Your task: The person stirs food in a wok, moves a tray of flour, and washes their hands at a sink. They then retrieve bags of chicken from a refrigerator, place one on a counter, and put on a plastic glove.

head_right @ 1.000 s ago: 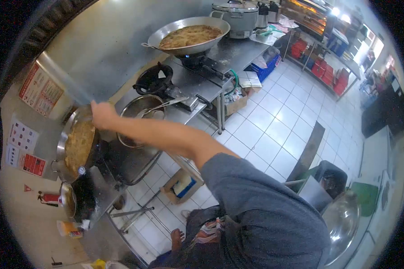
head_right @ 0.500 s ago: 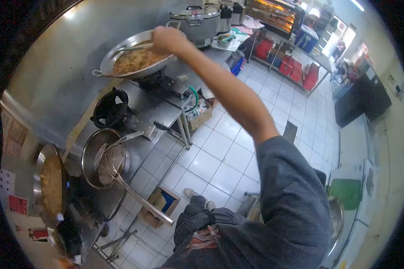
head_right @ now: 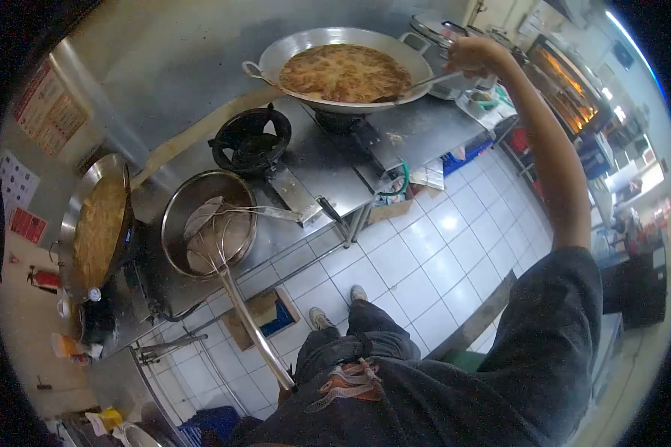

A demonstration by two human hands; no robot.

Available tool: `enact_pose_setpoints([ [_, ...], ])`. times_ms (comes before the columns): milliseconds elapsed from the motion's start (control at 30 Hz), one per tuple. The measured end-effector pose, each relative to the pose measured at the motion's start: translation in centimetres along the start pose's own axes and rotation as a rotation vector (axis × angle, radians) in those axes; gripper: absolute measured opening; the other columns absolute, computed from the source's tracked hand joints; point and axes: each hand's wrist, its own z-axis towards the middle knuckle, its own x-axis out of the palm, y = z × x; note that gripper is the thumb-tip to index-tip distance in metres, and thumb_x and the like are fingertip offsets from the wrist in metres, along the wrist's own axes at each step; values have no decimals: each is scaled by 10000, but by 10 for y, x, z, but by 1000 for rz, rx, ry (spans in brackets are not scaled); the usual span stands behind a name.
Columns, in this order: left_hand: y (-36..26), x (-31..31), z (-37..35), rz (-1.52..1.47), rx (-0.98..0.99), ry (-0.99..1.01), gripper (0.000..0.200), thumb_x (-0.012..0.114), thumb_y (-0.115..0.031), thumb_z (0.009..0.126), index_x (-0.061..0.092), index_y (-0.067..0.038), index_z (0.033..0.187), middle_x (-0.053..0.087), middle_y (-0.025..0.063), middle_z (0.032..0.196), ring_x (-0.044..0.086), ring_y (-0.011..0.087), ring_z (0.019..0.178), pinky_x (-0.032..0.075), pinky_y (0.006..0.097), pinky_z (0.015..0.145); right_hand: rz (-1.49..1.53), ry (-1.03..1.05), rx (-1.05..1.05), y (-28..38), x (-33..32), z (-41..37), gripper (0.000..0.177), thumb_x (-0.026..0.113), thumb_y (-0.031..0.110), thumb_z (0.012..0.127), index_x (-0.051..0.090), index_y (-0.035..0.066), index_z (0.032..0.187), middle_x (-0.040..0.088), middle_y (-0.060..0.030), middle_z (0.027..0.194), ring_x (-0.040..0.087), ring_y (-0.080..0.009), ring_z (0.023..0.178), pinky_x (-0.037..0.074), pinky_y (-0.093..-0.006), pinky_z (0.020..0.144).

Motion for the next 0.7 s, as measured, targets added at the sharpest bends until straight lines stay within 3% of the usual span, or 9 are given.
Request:
enact_pose_setpoints([
  [33, -6, 8, -6, 13, -39, 10, 236, 620, -275, 838, 646, -81, 971, 687, 128, 962, 672, 307, 901, 541, 425, 739, -68, 32, -52, -2, 1, 8, 311, 643, 345, 886, 651, 46, 971, 566, -45, 624, 462, -121, 413, 360, -301, 355],
  [100, -13, 28, -19, 42, -104, 37, 237, 619, -276, 838, 646, -82, 972, 687, 128, 963, 672, 307, 903, 541, 425, 739, 175, 93, 49, 1, 15, 15, 294, 585, 322, 911, 635, 49, 1008, 540, -32, 594, 436, -111, 391, 355, -285, 346],
  [200, -29, 51, -32, 68, -164, 49, 238, 618, -277, 839, 647, -82, 973, 687, 129, 965, 671, 307, 905, 541, 426, 741, 285, 107, -93, 11, 57, 36, 242, 567, 273, 914, 612, 44, 978, 504, -19, 582, 470, -121, 434, 365, -293, 355],
  [267, -44, 70, -34, 81, -187, 56, 240, 617, -278, 839, 647, -83, 974, 687, 129, 966, 671, 307, 906, 541, 427, 741, 371, 40, -33, 36, 78, 42, 234, 567, 265, 914, 617, 49, 987, 530, -26, 601, 472, -127, 436, 368, -298, 360],
  [333, -60, 90, -32, 96, -203, 61, 241, 616, -279, 840, 647, -83, 975, 687, 129, 968, 671, 308, 907, 541, 428, 742, 396, -45, -184, 42, 105, 78, 222, 580, 234, 886, 621, 40, 987, 550, -47, 606, 509, -145, 457, 393, -327, 372],
  [433, -78, 111, -31, 116, -217, 57, 242, 615, -281, 840, 647, -84, 977, 688, 130, 969, 671, 308, 909, 541, 429, 743, 409, -89, -162, 41, 141, 153, 246, 591, 218, 849, 643, 5, 961, 615, -133, 648, 599, -246, 524, 474, -396, 462],
  [533, -94, 125, -27, 134, -225, 40, 244, 613, -282, 841, 647, -84, 978, 688, 130, 971, 671, 308, 911, 541, 430, 745, 215, -272, -359, 47, 145, 204, 277, 582, 206, 822, 657, -43, 917, 658, -244, 753, 667, -358, 679, 527, -443, 611],
  [633, -104, 136, -21, 156, -235, 24, 245, 612, -284, 841, 648, -85, 980, 688, 131, 973, 670, 309, 914, 541, 431, 746, 259, -245, -279, 59, 131, 214, 290, 580, 173, 760, 676, -68, 890, 658, -304, 879, 664, -428, 871, 522, -468, 750],
  [700, -110, 140, -17, 171, -238, 15, 246, 611, -285, 841, 648, -85, 981, 688, 131, 974, 670, 309, 915, 541, 431, 747, 296, -282, -210, 60, 138, 236, 276, 579, 173, 770, 680, -58, 883, 665, -293, 884, 664, -429, 885, 521, -469, 758],
])
